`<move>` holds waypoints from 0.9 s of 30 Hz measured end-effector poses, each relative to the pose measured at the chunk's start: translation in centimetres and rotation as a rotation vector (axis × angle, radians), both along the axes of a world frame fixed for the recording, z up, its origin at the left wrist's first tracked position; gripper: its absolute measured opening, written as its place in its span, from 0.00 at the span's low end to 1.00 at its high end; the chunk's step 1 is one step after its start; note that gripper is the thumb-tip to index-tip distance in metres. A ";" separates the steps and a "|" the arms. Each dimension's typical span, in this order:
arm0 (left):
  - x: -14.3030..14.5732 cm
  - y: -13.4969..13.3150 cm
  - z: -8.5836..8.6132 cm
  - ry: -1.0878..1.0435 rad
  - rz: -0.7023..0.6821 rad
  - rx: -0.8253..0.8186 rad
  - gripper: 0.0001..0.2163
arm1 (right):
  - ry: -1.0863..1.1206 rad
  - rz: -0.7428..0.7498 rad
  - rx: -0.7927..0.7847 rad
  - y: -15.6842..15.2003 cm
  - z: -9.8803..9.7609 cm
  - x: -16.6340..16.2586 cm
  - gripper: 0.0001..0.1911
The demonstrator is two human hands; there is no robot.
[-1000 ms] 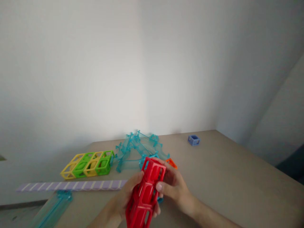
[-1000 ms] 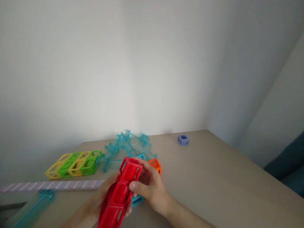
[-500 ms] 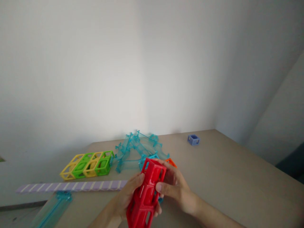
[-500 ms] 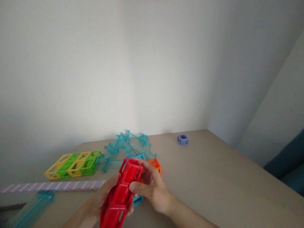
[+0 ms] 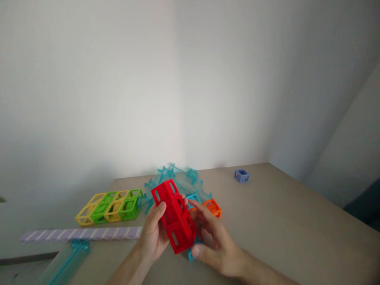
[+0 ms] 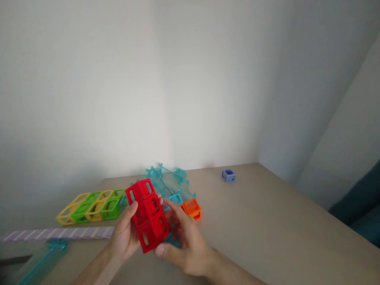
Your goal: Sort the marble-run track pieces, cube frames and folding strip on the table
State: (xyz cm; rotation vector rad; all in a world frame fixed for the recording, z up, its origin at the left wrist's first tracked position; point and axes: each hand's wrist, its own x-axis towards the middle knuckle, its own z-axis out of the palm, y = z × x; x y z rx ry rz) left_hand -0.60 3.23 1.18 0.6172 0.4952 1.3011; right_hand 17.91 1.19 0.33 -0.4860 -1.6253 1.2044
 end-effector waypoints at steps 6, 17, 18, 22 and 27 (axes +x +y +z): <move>0.4 -0.2 -0.2 0.053 0.059 0.064 0.16 | -0.088 -0.115 0.064 -0.4 0.0 -0.5 0.31; 0.8 -0.4 -0.3 0.275 0.118 0.260 0.16 | -0.211 -0.288 0.033 -0.2 0.2 -0.3 0.19; 0.8 -0.4 -0.5 0.343 0.141 0.314 0.15 | -0.224 -0.294 -0.001 0.0 0.1 -0.2 0.17; 0.7 -0.2 -0.6 0.551 0.211 0.492 0.14 | -0.079 -0.240 -0.164 0.4 -0.1 -0.2 0.19; 0.7 0.0 -0.5 0.695 0.210 0.513 0.14 | 0.076 -0.168 -0.239 0.9 -0.2 -0.5 0.18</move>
